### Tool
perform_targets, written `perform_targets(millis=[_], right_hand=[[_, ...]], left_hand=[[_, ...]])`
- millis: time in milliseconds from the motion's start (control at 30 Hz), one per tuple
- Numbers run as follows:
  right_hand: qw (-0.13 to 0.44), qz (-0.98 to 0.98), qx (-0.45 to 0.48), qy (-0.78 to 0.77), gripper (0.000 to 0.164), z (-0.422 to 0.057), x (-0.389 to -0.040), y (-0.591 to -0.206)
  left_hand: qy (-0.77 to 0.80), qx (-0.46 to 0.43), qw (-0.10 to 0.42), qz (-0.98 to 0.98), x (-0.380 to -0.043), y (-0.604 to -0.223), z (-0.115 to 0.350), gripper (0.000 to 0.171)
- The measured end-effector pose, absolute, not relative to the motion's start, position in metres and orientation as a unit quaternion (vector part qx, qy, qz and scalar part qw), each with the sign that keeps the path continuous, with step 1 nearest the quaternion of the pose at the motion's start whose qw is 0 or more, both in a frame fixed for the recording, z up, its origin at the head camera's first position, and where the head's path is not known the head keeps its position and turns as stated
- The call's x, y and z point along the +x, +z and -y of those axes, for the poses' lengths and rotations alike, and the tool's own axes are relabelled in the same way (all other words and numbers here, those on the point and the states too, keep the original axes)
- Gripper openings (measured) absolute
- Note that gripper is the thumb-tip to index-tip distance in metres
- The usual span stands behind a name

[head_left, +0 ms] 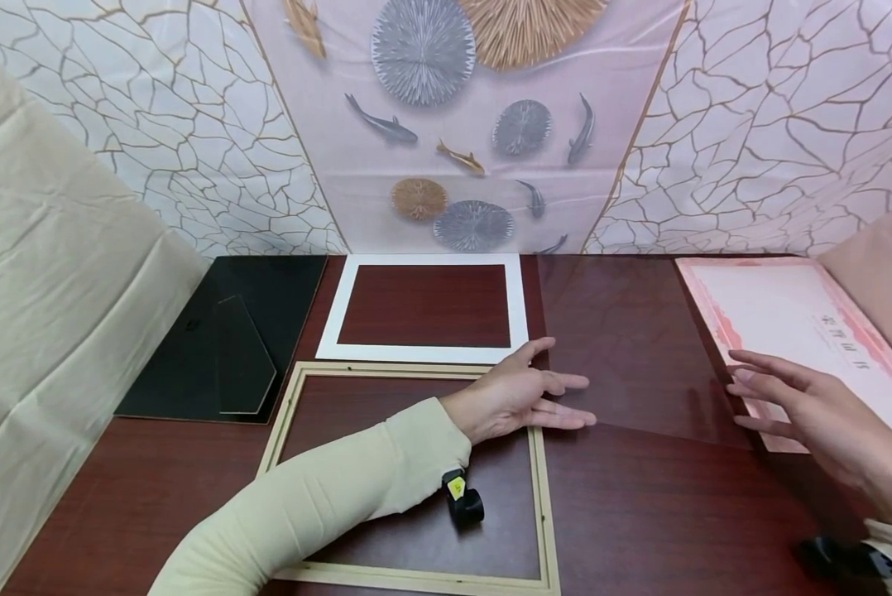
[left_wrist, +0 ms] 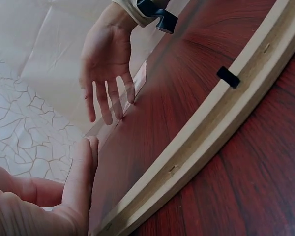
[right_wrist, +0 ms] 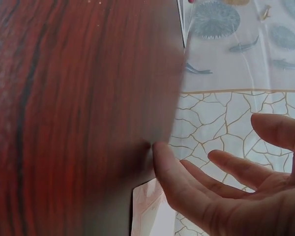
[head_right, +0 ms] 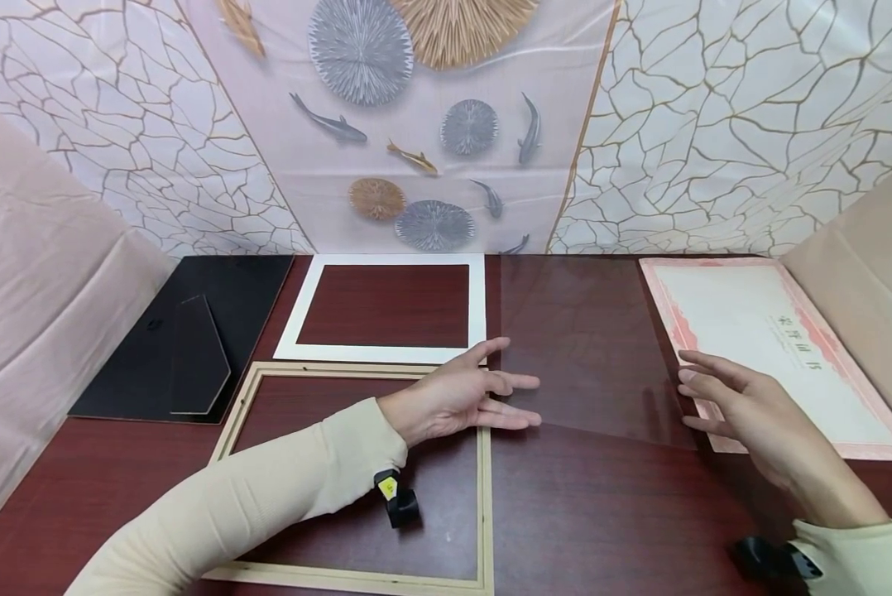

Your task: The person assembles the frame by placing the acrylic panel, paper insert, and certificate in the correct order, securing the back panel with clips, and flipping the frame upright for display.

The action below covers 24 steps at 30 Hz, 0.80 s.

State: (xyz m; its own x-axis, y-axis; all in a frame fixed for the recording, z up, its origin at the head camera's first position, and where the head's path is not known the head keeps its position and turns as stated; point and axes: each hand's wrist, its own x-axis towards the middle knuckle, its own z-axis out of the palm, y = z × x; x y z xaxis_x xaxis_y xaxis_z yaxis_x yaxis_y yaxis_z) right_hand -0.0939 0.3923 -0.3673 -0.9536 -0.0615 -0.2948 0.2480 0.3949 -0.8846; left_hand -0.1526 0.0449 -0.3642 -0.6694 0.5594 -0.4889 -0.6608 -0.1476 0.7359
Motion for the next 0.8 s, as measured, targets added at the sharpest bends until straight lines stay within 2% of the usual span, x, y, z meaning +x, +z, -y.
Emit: perform_targets(millis=[133, 200, 367, 533, 700, 800], right_hand=[[0.167, -0.846, 0.069, -0.502, 0.058, -0.389, -0.095, -0.365], [0.171, -0.842, 0.072, -0.507, 0.062, -0.388, -0.096, -0.365], [0.140, -0.758, 0.019, -0.637, 0.040, -0.387, -0.096, -0.371], [0.107, -0.653, -0.046, -0.748, 0.042, -0.385, -0.097, -0.376], [0.102, -0.632, -0.039, -0.767, 0.072, -0.384, -0.100, -0.375], [0.105, -0.614, -0.027, -0.782, 0.083, -0.383, -0.101, -0.374]], left_hand=[[0.745, -0.040, 0.405, -0.529, -0.153, -0.363, -0.038, 0.084], [0.740, -0.034, 0.406, -0.536, -0.153, -0.363, -0.034, 0.084], [0.724, -0.015, 0.417, -0.550, -0.152, -0.362, -0.021, 0.085], [0.702, 0.020, 0.432, -0.567, -0.149, -0.358, -0.003, 0.080], [0.668, 0.060, 0.447, -0.592, -0.144, -0.354, 0.019, 0.074], [0.650, 0.077, 0.457, -0.603, -0.142, -0.352, 0.031, 0.072]])
